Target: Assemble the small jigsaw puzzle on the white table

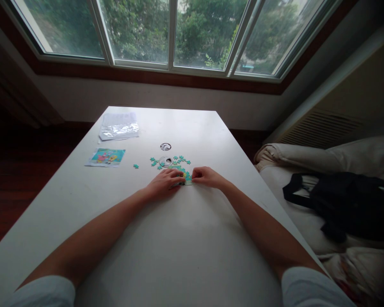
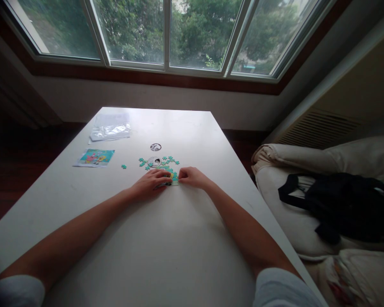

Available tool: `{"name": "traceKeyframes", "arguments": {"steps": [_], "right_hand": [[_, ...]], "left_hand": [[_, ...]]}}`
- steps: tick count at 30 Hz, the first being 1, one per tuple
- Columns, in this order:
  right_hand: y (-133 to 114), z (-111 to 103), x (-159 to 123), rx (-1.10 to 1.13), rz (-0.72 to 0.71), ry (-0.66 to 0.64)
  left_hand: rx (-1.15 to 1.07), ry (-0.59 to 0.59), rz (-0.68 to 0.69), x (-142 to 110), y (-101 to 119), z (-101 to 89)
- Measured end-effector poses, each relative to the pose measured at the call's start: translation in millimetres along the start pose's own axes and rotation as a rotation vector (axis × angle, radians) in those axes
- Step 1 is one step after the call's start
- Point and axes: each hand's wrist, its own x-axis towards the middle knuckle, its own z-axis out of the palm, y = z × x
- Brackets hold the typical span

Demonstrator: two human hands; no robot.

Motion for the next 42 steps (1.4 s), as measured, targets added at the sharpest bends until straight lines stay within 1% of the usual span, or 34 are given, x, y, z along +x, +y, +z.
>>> {"name": "traceKeyframes", "arguments": {"steps": [9, 16, 22, 28, 35, 37, 38, 41, 42], "right_hand": [[-7, 4, -2, -0.148, -0.053, 0.037], [-5, 1, -2, -0.255, -0.008, 0.053], [4, -8, 2, -0.161, 0.001, -0.059], [1, -8, 1, -0.186, -0.017, -0.044], [3, -9, 4, -0.168, -0.022, -0.059], [5, -7, 5, -0.154, -0.025, 0.002], [6, -5, 6, -0.146, -0.026, 0.070], [10, 7, 11, -0.123, -0.010, 0.371], [11, 11, 14, -0.123, -0.009, 0.445]], "left_hand": [[0.002, 0.002, 0.005, 0, 0, -0.1], [0.026, -0.014, -0.004, 0, -2, 1.1], [0.027, -0.024, -0.010, 0, -1, -0.1], [0.036, -0.021, -0.015, 1, -1, 1.6], [0.043, -0.005, -0.030, 0, 0, 0.7], [0.046, -0.005, -0.024, 0, 1, -0.1], [0.048, -0.005, -0.020, 0, 1, -0.5], [0.060, -0.004, -0.013, 0, 1, -1.0], [0.064, -0.002, -0.014, 0, 1, -1.2]]}}
